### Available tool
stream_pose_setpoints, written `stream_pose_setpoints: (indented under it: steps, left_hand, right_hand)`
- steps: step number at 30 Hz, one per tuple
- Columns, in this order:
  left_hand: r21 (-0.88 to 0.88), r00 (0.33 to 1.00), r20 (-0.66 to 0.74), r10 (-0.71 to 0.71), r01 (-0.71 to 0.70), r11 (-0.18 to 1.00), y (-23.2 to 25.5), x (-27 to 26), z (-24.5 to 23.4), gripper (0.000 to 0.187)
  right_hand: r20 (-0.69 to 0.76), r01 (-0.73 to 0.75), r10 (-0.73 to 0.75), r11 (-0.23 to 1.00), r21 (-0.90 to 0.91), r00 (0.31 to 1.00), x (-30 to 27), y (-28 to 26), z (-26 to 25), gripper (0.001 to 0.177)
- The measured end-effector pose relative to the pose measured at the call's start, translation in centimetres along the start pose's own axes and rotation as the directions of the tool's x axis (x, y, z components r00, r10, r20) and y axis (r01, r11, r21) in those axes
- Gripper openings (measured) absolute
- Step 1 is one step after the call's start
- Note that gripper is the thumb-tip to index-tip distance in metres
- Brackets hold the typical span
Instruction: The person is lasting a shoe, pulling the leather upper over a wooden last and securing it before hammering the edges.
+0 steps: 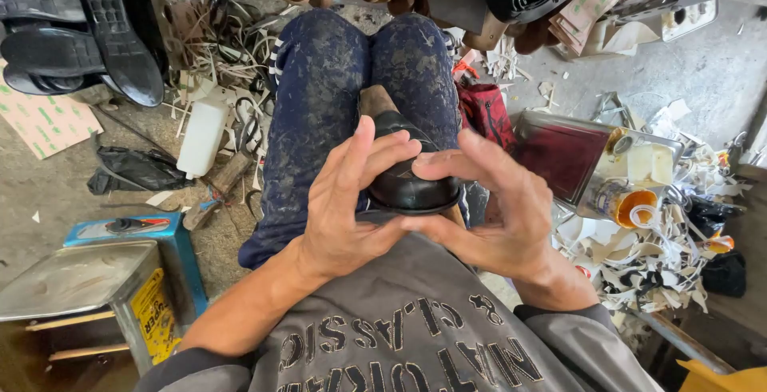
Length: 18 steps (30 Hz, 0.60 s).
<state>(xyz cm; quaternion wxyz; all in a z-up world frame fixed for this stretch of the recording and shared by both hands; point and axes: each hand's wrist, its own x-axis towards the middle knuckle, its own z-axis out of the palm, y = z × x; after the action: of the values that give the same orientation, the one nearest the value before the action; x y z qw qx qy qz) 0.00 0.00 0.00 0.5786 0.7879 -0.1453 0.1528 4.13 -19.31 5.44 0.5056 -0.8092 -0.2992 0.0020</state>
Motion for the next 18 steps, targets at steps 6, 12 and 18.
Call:
stream_pose_setpoints:
  steps: [6,12,18]
  left_hand:
    - [-0.019,0.996,0.044,-0.071,0.072,0.997,0.3,-0.2,-1.3,0.086]
    - [-0.048,0.996,0.013,-0.084,0.084,0.995,0.3,0.0,-0.8,0.092]
    - [-0.062,0.997,0.037,-0.063,0.066,0.996,0.0,-0.1,-0.6,0.092]
  right_hand:
    - [-0.111,0.097,-0.11,0.989,-0.116,0.988,-1.1,1.4,1.4,0.053]
    - [-0.356,0.053,-0.157,0.957,-0.285,0.921,-1.8,1.4,3.9,0.041]
    - [-0.276,0.052,-0.113,0.974,-0.22,0.955,-1.3,1.0,3.2,0.036]
